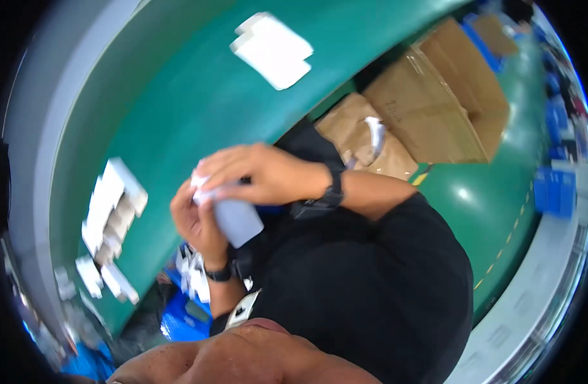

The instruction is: Fold flat cardboard sheets into small white boxes and stack them on the assembly line.

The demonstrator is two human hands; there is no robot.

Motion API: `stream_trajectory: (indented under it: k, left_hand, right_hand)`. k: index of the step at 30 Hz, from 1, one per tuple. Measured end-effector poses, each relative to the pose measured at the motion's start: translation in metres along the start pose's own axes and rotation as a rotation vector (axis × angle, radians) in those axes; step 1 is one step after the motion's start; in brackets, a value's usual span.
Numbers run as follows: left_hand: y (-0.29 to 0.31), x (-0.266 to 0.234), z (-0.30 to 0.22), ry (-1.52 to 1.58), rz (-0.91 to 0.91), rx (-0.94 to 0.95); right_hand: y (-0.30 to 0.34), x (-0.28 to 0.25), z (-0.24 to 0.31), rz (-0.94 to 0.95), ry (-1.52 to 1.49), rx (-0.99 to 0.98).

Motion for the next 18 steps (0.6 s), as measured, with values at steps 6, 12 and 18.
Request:
stream_trajectory:
  k: [6, 12, 18]
  left_hand:
    - [-0.024, 0.027, -0.003, 0.151, 0.034, -0.118]
    - [-0.079, 0.028, -0.012, 0.092, 0.105, -0.283]
    - [-0.166, -0.005, 0.011, -1.002, 0.316, 0.204]
  right_hand:
    - [-0.011, -0.034, 0.002, -0.051, -0.079, 0.010]
    - [-0.031, -0.104, -0.005, -0.461, 0.501, -0.069]
    - [-0.014, -0.147, -0.053, -0.511, 1.171, 0.370]
Point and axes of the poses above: each hand's wrist, its own y-axis away from the middle knuckle, its own x-axis out of the palm, z = x × y, the point moved 4 cm from there along -y, towards the middle knuckle, and after that the axes turned 15 degrees about x, right-handed, at the moved point
